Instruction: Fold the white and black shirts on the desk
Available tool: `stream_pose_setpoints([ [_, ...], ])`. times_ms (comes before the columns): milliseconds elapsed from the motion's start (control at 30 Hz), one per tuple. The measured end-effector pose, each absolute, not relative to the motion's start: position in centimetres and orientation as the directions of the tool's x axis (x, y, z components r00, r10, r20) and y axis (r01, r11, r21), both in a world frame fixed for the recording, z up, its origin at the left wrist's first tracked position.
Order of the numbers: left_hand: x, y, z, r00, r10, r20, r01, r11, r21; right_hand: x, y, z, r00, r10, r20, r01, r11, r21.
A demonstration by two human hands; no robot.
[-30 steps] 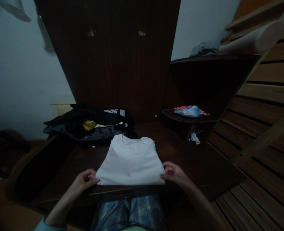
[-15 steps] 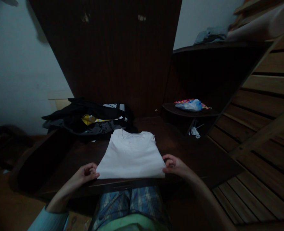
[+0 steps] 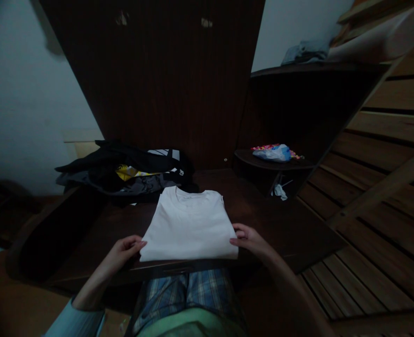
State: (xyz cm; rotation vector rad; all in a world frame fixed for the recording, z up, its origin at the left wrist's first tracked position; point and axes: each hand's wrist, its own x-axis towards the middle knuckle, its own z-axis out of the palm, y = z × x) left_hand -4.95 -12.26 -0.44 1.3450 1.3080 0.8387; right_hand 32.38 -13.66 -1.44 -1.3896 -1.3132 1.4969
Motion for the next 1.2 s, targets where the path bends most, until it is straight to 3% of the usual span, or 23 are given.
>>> stream_pose_setpoints([
  [300, -4.5, -12.7, -0.5, -0.017, 0.994, -0.108, 0.244, 0.109, 0.964, 32.9, -13.6, -1.8, -0.025, 0.979, -0.204, 0.158, -0.197, -0.967],
  [633, -5.6, -11.2, 1.4, 0.206, 0.961, -0.184, 0.321, 0.111, 0.941, 33.4, -13.0, -0.8, -0.058, 0.968, -0.242, 0.124, -0.234, -0.964],
  [1033, -3.7, -6.9, 0.1, 0.191, 0.955, -0.227, 0.134, 0.204, 0.97, 30.9, -9.4, 0.0, -0.056, 0.955, -0.291, 0.003, -0.291, -0.957],
  [1200, -3.2, -6.8, -0.1, 0.073, 0.978, -0.194, 0.073, 0.189, 0.979, 30.5, -8.6, -0.5, 0.061, 0.986, -0.154, 0.079, -0.159, -0.984],
])
